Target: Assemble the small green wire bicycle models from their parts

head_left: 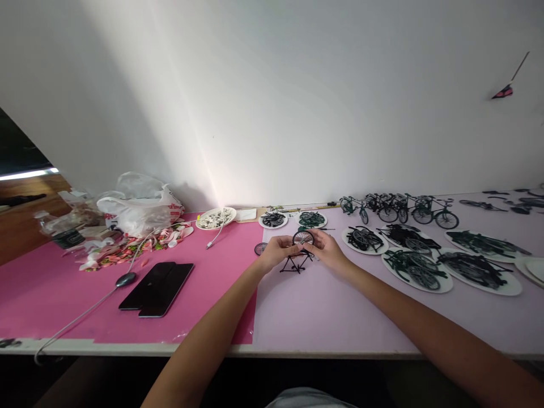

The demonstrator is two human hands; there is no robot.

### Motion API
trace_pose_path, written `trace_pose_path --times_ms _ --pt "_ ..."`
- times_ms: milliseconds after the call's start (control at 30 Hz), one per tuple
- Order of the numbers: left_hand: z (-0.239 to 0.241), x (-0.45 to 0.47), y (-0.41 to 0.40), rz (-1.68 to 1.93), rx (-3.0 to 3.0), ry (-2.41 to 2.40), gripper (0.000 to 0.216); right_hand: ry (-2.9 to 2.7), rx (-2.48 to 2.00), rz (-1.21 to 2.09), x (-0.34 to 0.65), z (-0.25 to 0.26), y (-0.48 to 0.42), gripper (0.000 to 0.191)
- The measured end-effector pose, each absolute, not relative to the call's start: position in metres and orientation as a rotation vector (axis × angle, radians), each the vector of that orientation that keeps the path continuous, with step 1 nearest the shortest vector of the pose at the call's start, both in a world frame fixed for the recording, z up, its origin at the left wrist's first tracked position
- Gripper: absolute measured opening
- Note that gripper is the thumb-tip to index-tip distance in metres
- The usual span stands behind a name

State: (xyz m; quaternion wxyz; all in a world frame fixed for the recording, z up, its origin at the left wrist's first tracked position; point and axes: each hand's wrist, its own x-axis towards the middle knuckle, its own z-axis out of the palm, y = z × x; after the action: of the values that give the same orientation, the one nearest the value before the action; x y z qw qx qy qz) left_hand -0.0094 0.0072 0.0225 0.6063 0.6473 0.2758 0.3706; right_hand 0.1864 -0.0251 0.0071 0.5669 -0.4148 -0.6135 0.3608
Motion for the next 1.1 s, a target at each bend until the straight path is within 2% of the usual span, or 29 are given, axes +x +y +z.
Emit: trace_pose_path --times_ms 200,500,700,800,933,1100 --pt "0.026 -0.009 0.002 0.896 1.620 0.687 0.049 -1.365 -1.045 0.831 0.188 0.011 -0.028 0.058" --pt "0.034 -0.007 -0.003 0.895 1.535 0.625 0.054 -1.372 -1.109 0.849 0.191 0.025 -0.038 0.062" --pt "0.042 -0.010 0.000 0.963 1.475 0.687 0.056 -1.372 -1.095 0.638 0.203 0.026 -0.031 0.059" --pt "0.045 -0.019 0.009 1.079 1.529 0.759 0.050 -1.454 -1.131 0.494 0.213 0.033 -0.031 0.051" --pt "0.046 -0.041 0.024 1.397 1.781 1.083 0.035 -1.739 -1.216 0.251 0.225 0.042 -0.031 0.041" --pt "0.041 -0.061 0.035 1.394 1.998 1.346 0.022 -1.857 -1.249 0.288 0.225 0.037 -0.031 0.041"
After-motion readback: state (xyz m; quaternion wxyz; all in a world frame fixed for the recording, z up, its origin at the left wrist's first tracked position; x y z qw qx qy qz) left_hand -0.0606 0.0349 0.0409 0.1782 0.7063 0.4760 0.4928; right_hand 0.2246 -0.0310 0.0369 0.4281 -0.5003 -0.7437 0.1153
